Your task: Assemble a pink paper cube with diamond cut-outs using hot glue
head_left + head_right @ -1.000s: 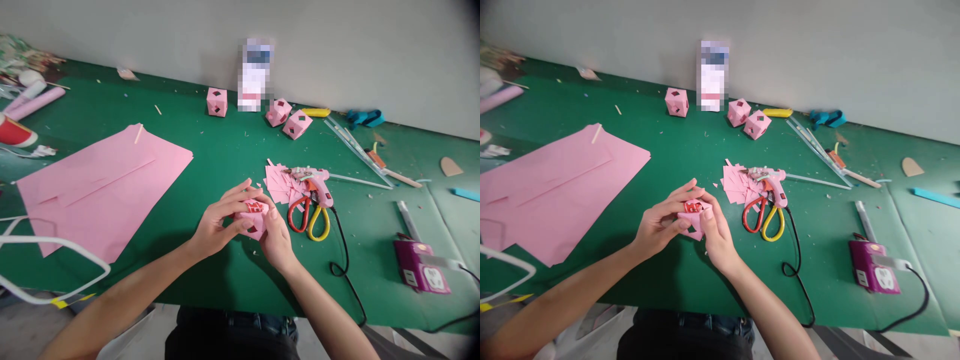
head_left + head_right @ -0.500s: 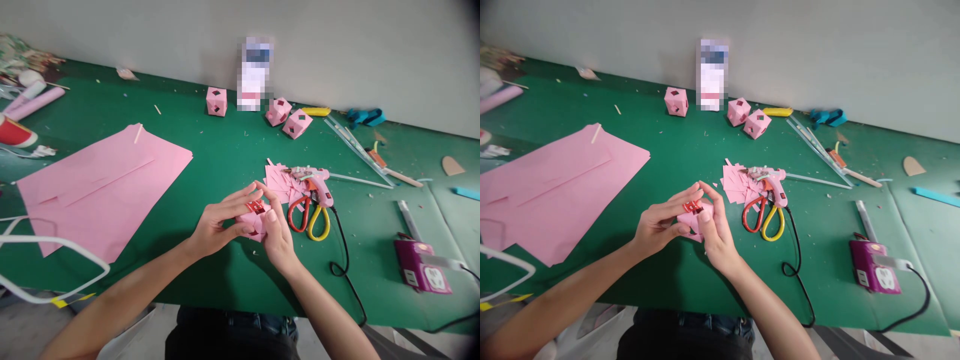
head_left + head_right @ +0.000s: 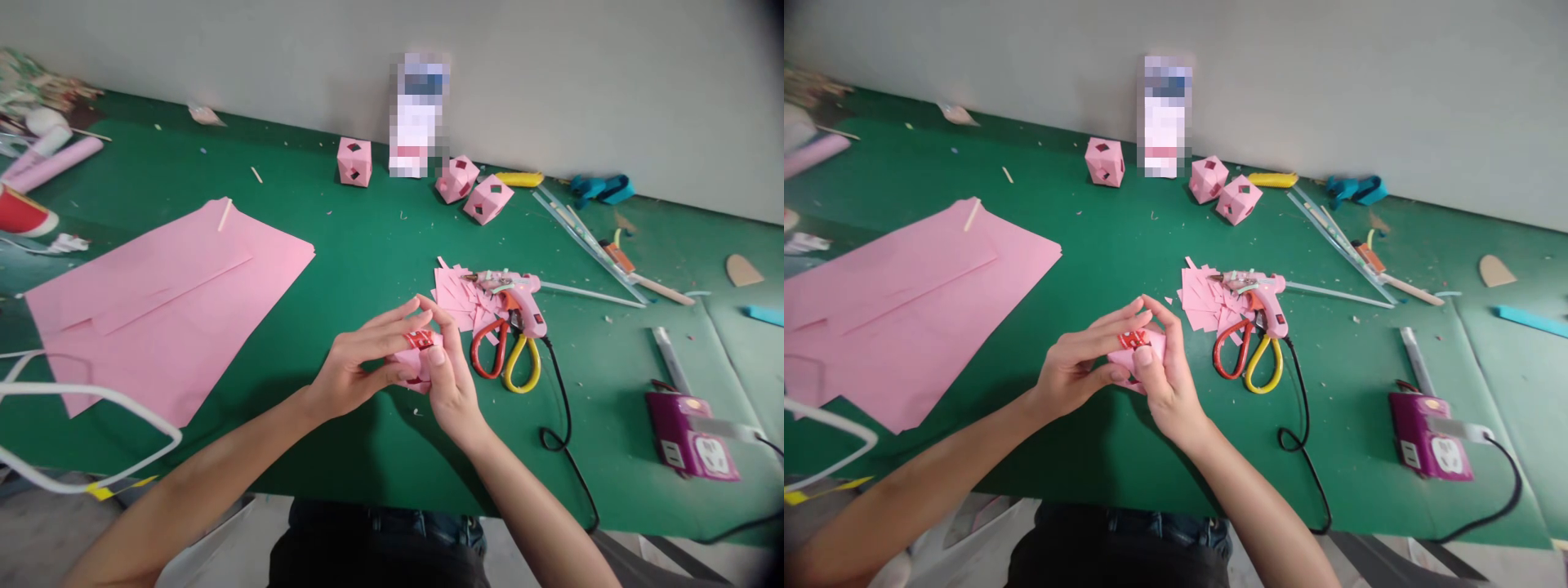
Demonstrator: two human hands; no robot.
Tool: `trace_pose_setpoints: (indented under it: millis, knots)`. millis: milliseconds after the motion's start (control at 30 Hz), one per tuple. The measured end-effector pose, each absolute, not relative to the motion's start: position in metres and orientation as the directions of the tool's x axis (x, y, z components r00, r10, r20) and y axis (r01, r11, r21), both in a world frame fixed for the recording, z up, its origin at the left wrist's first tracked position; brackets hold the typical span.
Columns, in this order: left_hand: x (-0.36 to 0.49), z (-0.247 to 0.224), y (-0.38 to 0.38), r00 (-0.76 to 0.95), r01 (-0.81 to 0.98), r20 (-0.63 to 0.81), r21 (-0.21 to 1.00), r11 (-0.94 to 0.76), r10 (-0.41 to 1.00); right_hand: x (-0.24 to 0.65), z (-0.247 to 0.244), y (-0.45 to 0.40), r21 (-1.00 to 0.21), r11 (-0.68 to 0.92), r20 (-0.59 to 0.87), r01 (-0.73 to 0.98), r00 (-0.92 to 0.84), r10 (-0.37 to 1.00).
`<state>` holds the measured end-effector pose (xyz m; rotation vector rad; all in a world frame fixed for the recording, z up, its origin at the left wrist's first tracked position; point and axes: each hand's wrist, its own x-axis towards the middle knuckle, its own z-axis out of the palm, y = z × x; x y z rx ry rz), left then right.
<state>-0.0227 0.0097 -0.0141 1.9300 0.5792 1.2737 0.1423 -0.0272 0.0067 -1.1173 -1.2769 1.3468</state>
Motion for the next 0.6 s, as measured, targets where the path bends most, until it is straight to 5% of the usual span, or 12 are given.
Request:
trace_pose_setpoints:
  millis: [600]
  knots:
    - [-0.0221, -0.0084, 0.0055, 0.305, -0.075, 0.567, 0.815, -0.574, 0.765, 0.1427, 0.0006, -0.0258, -0.99, 0.042, 0.069, -0.135, -0.203, 0.977]
